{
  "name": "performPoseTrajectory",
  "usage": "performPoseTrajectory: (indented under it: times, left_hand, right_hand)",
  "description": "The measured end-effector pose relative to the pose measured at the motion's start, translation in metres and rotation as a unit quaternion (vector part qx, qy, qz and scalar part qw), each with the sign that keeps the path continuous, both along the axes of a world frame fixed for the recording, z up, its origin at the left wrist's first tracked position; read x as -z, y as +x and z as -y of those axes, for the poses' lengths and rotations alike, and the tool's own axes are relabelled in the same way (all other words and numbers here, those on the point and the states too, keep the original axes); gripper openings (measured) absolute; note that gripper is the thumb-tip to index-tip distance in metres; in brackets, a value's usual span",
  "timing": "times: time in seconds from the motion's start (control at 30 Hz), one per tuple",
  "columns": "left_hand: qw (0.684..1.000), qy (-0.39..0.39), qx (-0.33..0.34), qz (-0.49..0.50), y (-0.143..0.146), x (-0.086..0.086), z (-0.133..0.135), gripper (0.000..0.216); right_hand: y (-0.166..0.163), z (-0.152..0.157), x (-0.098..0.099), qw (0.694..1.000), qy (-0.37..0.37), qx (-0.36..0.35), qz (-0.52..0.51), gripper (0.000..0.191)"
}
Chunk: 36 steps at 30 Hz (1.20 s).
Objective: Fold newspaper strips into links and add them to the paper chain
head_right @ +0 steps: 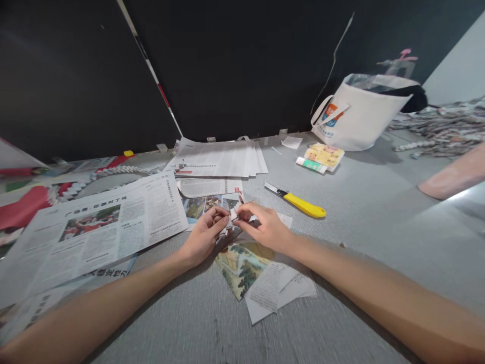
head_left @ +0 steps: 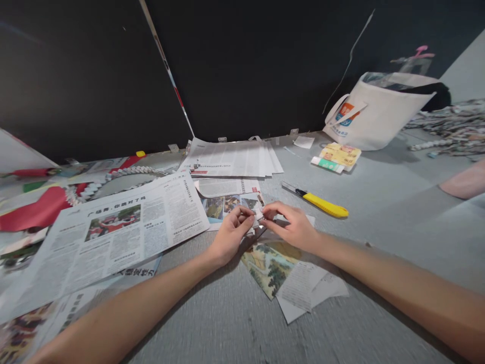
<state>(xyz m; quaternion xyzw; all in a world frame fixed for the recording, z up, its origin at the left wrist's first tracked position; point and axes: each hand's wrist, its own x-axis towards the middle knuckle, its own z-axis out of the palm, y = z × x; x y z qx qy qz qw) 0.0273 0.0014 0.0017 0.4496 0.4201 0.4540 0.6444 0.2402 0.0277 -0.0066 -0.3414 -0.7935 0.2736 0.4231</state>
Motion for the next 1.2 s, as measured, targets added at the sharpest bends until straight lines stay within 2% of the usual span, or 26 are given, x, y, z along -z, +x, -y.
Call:
performPoseTrajectory:
  times: [0.2,0.47,0.67,0.87,1.07,1.2]
  left_hand:
    - [1.0,0.024,-0.003,-0.002,0.0,0.001,-0.001,0.036]
    - [0.999,0.048,0.002,-0.02,0.0,0.001,-0.001,0.033]
    - [0.998,0.023,0.052,0.001,0.002,-0.004,0.001,0.037]
    - [0.998,0.044,0.04,-0.022,0.003,-0.01,0.004,0.043]
    - [0.996,0.063,0.038,-0.053,0.003,-0.009,0.008,0.049]
    - [0.995,0.045,0.052,-0.069,0.006,-0.008,0.005,0.04]
  right_hand:
    - [0.0,0.0,-0.001,1.0,-0.011,-0.019,-0.01,0.021]
    - [0.002,0.0,-0.003,0.999,0.006,-0.044,-0.008,0.013]
    - [0.003,0.002,-0.002,0.998,0.01,-0.062,-0.001,0.008]
    - [0.002,0.003,-0.002,0.998,0.004,-0.068,0.004,0.007]
    - [0.002,0.0,0.0,0.995,-0.023,-0.086,0.043,0.033]
    - [0.002,-0.001,-0.001,0.994,0.012,-0.098,0.046,0.031]
